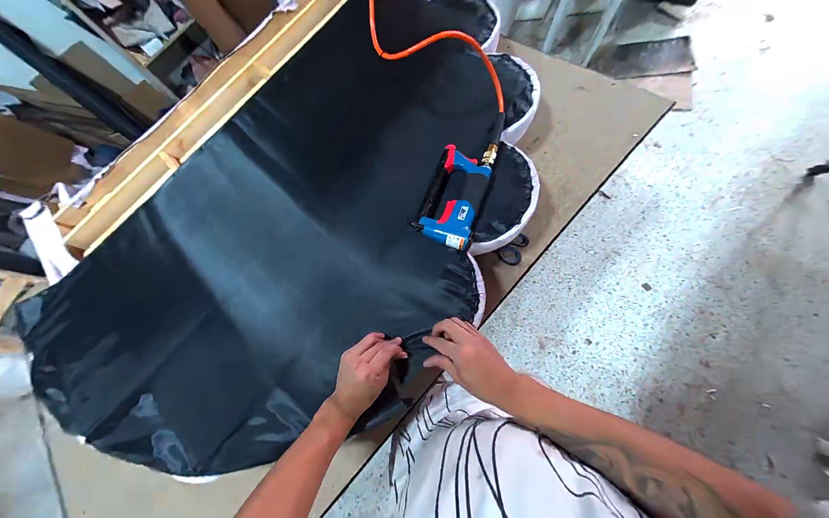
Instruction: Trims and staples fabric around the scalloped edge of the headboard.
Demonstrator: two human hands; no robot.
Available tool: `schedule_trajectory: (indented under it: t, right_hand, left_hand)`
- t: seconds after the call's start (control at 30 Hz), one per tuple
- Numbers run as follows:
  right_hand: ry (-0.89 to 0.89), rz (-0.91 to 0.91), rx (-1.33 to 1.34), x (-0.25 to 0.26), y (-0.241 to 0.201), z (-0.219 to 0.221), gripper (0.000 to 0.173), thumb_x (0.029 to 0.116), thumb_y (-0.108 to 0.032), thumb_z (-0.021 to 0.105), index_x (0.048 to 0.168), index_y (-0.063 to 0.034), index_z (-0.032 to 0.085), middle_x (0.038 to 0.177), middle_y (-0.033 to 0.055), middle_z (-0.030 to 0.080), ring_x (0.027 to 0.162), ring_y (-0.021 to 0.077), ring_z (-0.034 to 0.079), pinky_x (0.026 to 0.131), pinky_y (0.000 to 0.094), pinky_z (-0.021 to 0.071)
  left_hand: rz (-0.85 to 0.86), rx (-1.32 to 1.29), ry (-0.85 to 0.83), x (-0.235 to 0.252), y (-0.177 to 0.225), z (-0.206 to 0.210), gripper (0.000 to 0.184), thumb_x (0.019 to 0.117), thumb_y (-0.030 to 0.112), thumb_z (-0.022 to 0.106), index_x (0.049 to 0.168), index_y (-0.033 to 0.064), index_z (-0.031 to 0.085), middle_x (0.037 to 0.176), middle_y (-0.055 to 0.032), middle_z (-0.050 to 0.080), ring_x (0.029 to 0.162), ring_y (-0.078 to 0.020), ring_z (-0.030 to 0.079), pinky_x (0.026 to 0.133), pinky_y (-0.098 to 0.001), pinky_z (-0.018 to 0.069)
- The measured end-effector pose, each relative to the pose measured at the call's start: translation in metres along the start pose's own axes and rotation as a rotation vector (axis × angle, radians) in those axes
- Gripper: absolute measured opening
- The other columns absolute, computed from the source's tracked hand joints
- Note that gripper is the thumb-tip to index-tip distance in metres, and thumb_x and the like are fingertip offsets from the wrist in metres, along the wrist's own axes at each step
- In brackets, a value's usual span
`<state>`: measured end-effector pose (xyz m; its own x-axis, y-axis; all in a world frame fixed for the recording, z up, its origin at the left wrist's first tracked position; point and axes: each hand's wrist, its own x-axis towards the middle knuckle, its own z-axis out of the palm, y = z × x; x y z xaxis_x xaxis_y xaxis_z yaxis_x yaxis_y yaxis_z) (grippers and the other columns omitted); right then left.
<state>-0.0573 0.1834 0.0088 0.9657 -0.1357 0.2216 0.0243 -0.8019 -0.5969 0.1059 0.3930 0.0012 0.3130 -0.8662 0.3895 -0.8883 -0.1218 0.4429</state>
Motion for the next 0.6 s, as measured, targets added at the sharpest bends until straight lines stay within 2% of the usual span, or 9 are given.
schedule_trajectory:
  t: [0.13, 0.2, 0.27, 0.3, 0.43, 0.5, 0.53, 0.57, 0.6]
  right_hand:
    - [0.120, 0.033, -0.040, 0.006, -0.009, 0.014, 0.017, 0.1010, -0.028, 0.064, 0.100, -0.0176, 0.078, 0.102, -0.0008, 0.068, 0.103, 0.0141, 0.065, 0.090, 0.0348, 0.0569]
    - [0.190, 0.049, -0.051, 0.005, -0.013, 0.019, 0.016, 0.1015, -0.022, 0.063, 0.097, -0.0148, 0.077, 0.104, 0.0003, 0.069, 0.105, 0.0146, 0.066, 0.092, 0.0356, 0.0572]
    - [0.262, 0.062, -0.073, 0.001, -0.015, 0.025, 0.016, 0.1028, -0.020, 0.061, 0.098, -0.0132, 0.075, 0.105, 0.0015, 0.071, 0.107, 0.0153, 0.067, 0.094, 0.0361, 0.0581]
    - [0.283, 0.061, -0.084, -0.003, -0.016, 0.029, 0.016, 0.1030, -0.019, 0.061, 0.099, -0.0131, 0.075, 0.106, 0.0023, 0.072, 0.107, 0.0165, 0.067, 0.094, 0.0370, 0.0582]
    - [0.307, 0.013, -0.164, -0.003, -0.011, 0.030, 0.015, 0.1043, -0.021, 0.060, 0.101, -0.0137, 0.072, 0.109, 0.0034, 0.071, 0.111, 0.0191, 0.066, 0.099, 0.0387, 0.0550]
    - [0.264, 0.055, -0.213, -0.002, -0.015, 0.028, 0.022, 0.1042, -0.035, 0.060, 0.108, -0.0157, 0.070, 0.114, 0.0029, 0.069, 0.114, 0.0192, 0.064, 0.100, 0.0396, 0.0537]
    - [0.228, 0.084, -0.240, 0.000, -0.015, 0.025, 0.031, 0.1023, -0.044, 0.061, 0.116, -0.0171, 0.069, 0.119, 0.0029, 0.068, 0.117, 0.0200, 0.062, 0.100, 0.0409, 0.0528]
    - [0.198, 0.108, -0.264, 0.000, -0.014, 0.024, 0.037, 0.1008, -0.048, 0.062, 0.123, -0.0187, 0.068, 0.122, 0.0028, 0.067, 0.119, 0.0208, 0.062, 0.100, 0.0423, 0.0526]
    - [0.196, 0.119, -0.268, -0.001, -0.012, 0.027, 0.035, 0.1014, -0.046, 0.061, 0.123, -0.0197, 0.069, 0.120, 0.0024, 0.067, 0.117, 0.0207, 0.062, 0.100, 0.0422, 0.0522]
  left_hand:
    - [0.081, -0.080, -0.034, 0.010, -0.013, -0.009, 0.014, 0.1006, 0.012, 0.064, 0.108, 0.0135, 0.075, 0.105, 0.0049, 0.076, 0.112, -0.0127, 0.070, 0.106, -0.0361, 0.0555]
    - [0.080, -0.125, -0.098, 0.016, -0.014, -0.011, 0.017, 0.1004, 0.023, 0.068, 0.114, 0.0149, 0.074, 0.109, 0.0046, 0.075, 0.115, -0.0129, 0.069, 0.106, -0.0373, 0.0554]
    - [0.091, -0.132, -0.193, 0.024, -0.015, -0.010, 0.033, 0.0974, 0.040, 0.070, 0.122, 0.0180, 0.072, 0.115, 0.0019, 0.073, 0.116, -0.0144, 0.067, 0.107, -0.0397, 0.0541]
    - [0.123, -0.116, -0.220, 0.027, -0.016, -0.007, 0.034, 0.0974, 0.042, 0.070, 0.123, 0.0195, 0.073, 0.116, 0.0002, 0.072, 0.115, -0.0163, 0.066, 0.104, -0.0397, 0.0543]
    - [0.325, -0.045, -0.134, 0.048, -0.034, 0.009, 0.015, 0.0994, 0.020, 0.063, 0.104, 0.0167, 0.077, 0.103, -0.0020, 0.073, 0.103, -0.0183, 0.069, 0.097, -0.0380, 0.0562]
    - [0.446, 0.011, -0.111, 0.051, -0.043, 0.005, 0.015, 0.0990, 0.016, 0.061, 0.104, 0.0137, 0.075, 0.100, -0.0033, 0.073, 0.099, -0.0195, 0.069, 0.095, -0.0379, 0.0563]
    - [0.494, 0.041, -0.105, 0.054, -0.047, 0.003, 0.015, 0.0995, 0.016, 0.061, 0.106, 0.0131, 0.075, 0.099, -0.0031, 0.073, 0.098, -0.0193, 0.069, 0.095, -0.0377, 0.0556]
    - [0.534, 0.071, -0.103, 0.057, -0.050, 0.000, 0.016, 0.0998, 0.016, 0.061, 0.107, 0.0131, 0.075, 0.100, -0.0026, 0.073, 0.098, -0.0186, 0.069, 0.096, -0.0375, 0.0551]
    - [0.563, 0.097, -0.107, 0.057, -0.053, -0.003, 0.016, 0.0999, 0.017, 0.061, 0.107, 0.0138, 0.075, 0.101, -0.0017, 0.074, 0.099, -0.0174, 0.070, 0.097, -0.0372, 0.0551]
